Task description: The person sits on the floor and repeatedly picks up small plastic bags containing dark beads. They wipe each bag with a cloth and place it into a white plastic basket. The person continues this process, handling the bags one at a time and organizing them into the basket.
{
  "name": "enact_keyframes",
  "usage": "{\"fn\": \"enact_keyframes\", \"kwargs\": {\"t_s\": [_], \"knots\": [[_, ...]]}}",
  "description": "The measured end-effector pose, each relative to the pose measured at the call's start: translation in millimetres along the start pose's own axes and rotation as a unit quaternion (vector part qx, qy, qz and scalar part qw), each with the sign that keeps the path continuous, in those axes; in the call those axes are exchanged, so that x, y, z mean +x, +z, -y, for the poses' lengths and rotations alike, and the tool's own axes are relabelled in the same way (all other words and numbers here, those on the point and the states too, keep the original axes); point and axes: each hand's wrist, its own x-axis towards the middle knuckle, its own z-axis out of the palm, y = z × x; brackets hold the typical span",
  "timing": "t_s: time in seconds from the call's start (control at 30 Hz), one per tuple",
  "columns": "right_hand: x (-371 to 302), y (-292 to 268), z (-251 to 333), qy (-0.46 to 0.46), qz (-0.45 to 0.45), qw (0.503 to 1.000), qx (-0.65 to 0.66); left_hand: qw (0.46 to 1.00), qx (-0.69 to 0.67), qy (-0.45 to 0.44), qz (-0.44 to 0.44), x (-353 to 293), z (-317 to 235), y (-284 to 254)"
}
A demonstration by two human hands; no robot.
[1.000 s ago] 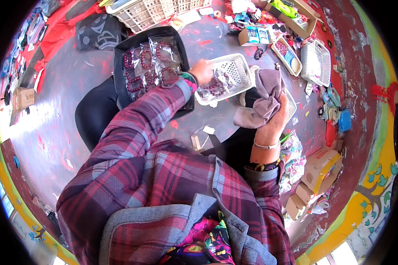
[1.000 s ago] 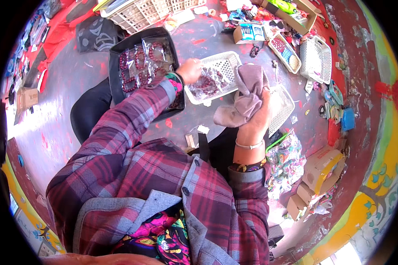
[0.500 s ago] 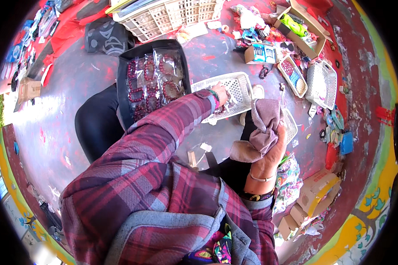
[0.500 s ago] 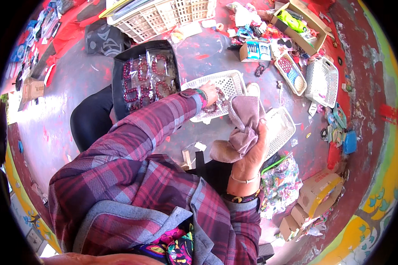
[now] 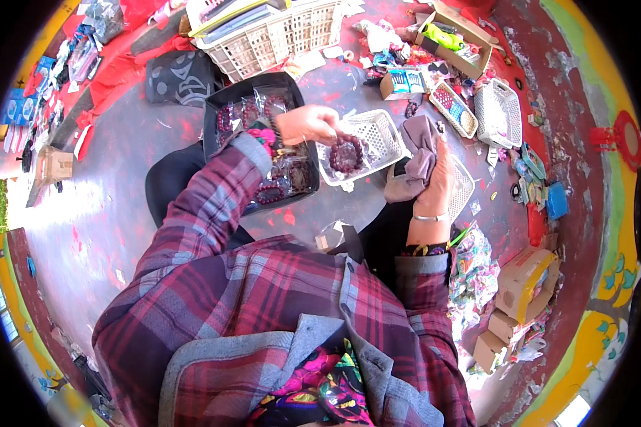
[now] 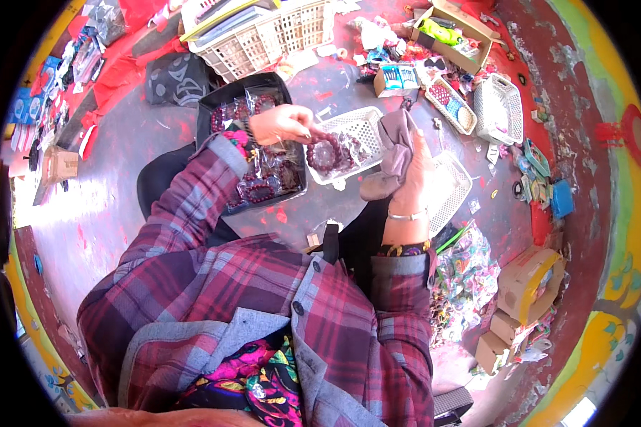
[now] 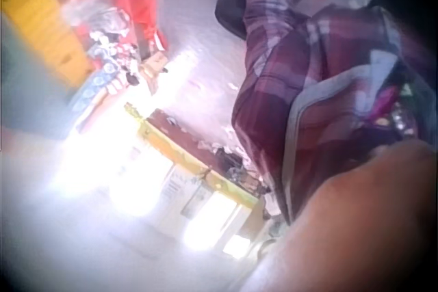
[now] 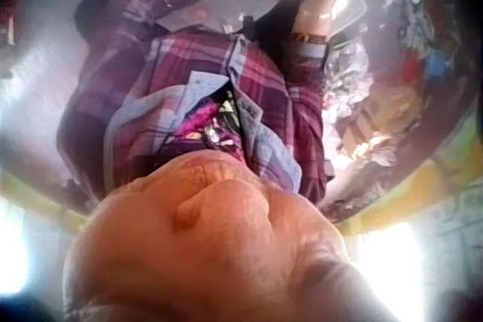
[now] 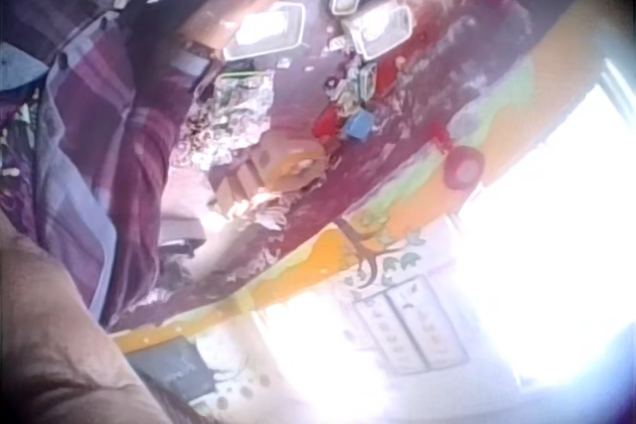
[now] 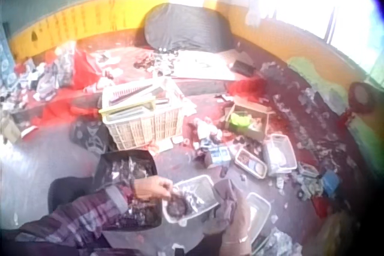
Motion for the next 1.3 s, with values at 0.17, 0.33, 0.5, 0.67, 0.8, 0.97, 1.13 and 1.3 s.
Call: {"fn": "enact_keyframes", "kwargs": {"t_s": [0.17,0.33,0.5,0.67,0.8,0.97,1.13,1.3], "knots": [[-9,0,-21,0.030,0.221,0.960,-0.169,0.967,-0.240,0.000,0.085,-69,-45,23],[-34,11,-44,0.214,0.398,0.877,-0.167,0.982,-0.164,-0.018,0.092,-91,-64,42],[-56,24,-60,0.206,0.319,0.915,-0.137,0.947,-0.306,0.098,0.012,-104,-56,47],[-70,47,-77,0.118,0.240,0.960,-0.082,0.841,-0.463,0.278,0.019,-109,-10,83],[-86,72,-83,0.113,0.206,0.957,-0.169,0.834,-0.497,0.236,-0.039,-101,11,81],[-83,64,-58,0.061,0.178,0.965,-0.183,0.841,-0.476,0.254,-0.027,-113,-1,71],[-95,78,-22,-0.075,0.223,0.968,-0.090,0.827,-0.505,0.247,0.009,-125,-16,74],[-134,105,-52,-0.536,0.316,0.562,-0.545,0.854,-0.462,0.234,-0.049,-129,-18,84]]}}
